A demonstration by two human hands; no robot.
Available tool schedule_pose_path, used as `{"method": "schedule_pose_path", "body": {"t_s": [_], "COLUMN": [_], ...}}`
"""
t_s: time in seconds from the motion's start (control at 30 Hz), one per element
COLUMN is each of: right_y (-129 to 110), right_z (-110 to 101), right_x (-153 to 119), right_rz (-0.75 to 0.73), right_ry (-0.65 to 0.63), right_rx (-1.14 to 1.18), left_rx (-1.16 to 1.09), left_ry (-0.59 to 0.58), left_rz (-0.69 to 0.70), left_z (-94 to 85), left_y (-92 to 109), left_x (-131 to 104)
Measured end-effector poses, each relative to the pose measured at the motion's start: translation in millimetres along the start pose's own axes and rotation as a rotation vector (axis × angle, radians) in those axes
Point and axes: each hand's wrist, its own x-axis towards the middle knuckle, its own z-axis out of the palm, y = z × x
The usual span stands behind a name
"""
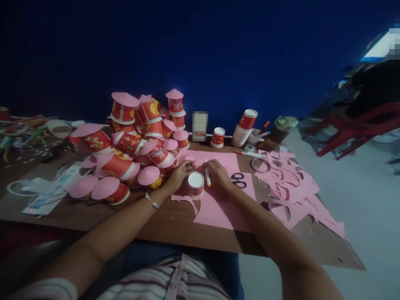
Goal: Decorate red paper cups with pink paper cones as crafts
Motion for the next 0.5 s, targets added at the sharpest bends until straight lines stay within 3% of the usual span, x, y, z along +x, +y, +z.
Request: {"method": "schedule_pose_path", "body": {"t_s": [0.1,0.2,0.33,0.5], "right_y": [2.7,6.8,3.7,-3.4], "right_z": [2.0,4.2,-2.3,-10.4], "right_x": [7.9,14.9,15.1,6.6], "right_rz": [-0.044,-0.014,0.211,0.518], "right_ry": [-0.091,-0.098,0.016,0.143], "right_rx": [0.072,0.146,0.376,0.771], "left_rx": [0.055,0.115,0.035,-0.109], "left_ry": [-0.024,0.023,0.098,0.064], "left_rz": [0.011,-0.010,-0.048,-0.111], "left_z": [0.1,-1.1,0.1,4.1], "left_y": [3.5,7.3,13.8,20.0], "left_x": [-1.8,-3.3,-5.0,-6.2]}}
